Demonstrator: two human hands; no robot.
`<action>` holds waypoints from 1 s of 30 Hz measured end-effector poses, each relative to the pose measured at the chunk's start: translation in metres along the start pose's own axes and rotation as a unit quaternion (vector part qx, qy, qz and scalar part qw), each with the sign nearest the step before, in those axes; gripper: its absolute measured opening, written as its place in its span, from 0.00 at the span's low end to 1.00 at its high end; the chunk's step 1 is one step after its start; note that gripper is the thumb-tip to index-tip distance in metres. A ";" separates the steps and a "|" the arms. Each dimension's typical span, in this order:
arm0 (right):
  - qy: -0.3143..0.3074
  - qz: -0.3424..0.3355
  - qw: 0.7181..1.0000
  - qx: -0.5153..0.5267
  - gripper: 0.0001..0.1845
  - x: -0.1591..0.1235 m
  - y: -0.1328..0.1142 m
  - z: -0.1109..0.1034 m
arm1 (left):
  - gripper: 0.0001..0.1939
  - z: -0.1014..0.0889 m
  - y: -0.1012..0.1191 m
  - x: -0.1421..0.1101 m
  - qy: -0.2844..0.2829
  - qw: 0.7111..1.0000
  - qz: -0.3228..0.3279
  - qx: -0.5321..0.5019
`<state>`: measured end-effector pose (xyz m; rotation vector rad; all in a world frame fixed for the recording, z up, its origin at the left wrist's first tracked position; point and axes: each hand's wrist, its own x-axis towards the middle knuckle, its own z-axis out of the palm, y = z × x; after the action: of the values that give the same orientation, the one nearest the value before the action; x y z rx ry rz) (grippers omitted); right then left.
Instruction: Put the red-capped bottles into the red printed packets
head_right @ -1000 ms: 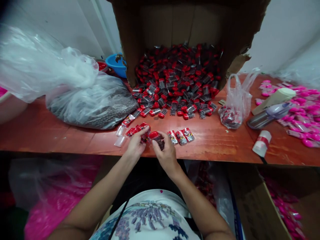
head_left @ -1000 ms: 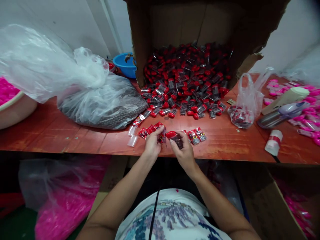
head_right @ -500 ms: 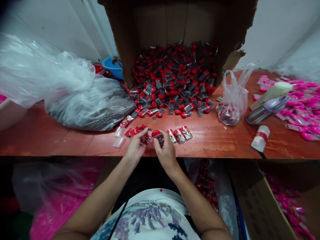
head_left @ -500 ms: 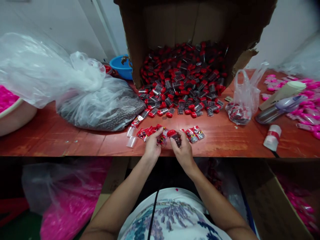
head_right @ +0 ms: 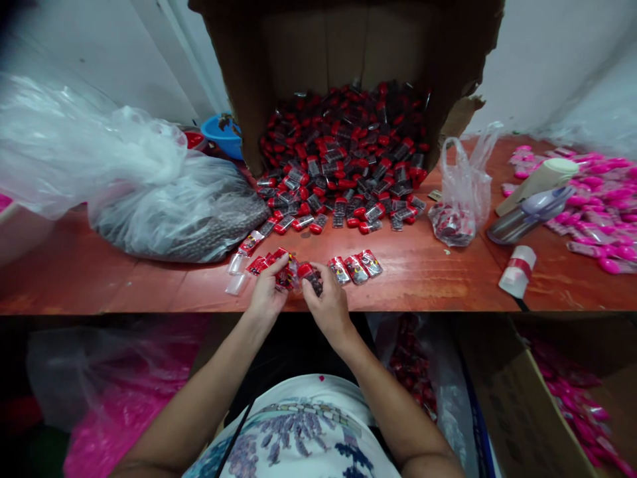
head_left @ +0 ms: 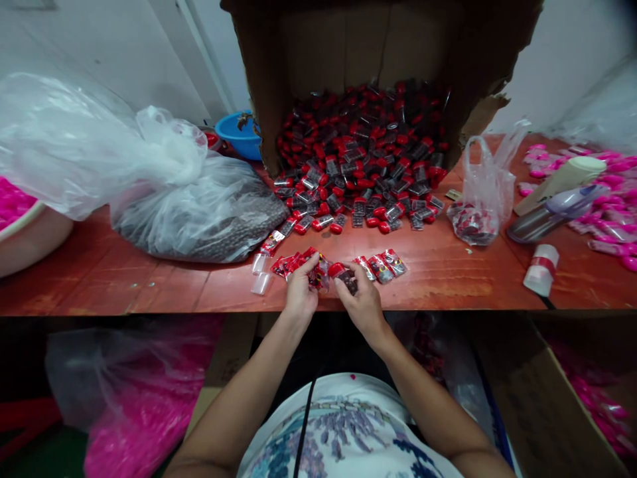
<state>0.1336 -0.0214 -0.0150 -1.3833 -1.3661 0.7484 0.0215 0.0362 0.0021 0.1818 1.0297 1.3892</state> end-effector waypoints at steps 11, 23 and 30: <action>0.048 0.023 0.997 0.059 0.20 -0.002 0.003 0.005 | 0.11 -0.001 -0.006 -0.013 -0.051 0.996 0.061 0.044; 0.022 0.030 0.992 0.122 0.17 -0.004 0.000 -0.001 | 0.12 -0.011 0.005 -0.016 -0.159 0.965 0.126 0.165; 0.014 0.042 0.990 0.138 0.18 -0.006 -0.001 -0.002 | 0.14 -0.013 0.009 -0.020 -0.143 0.964 0.128 0.182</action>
<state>0.1341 -0.0274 -0.0144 -1.2320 -1.1400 0.9317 0.0090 0.0155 0.0098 0.7902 1.0330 1.3420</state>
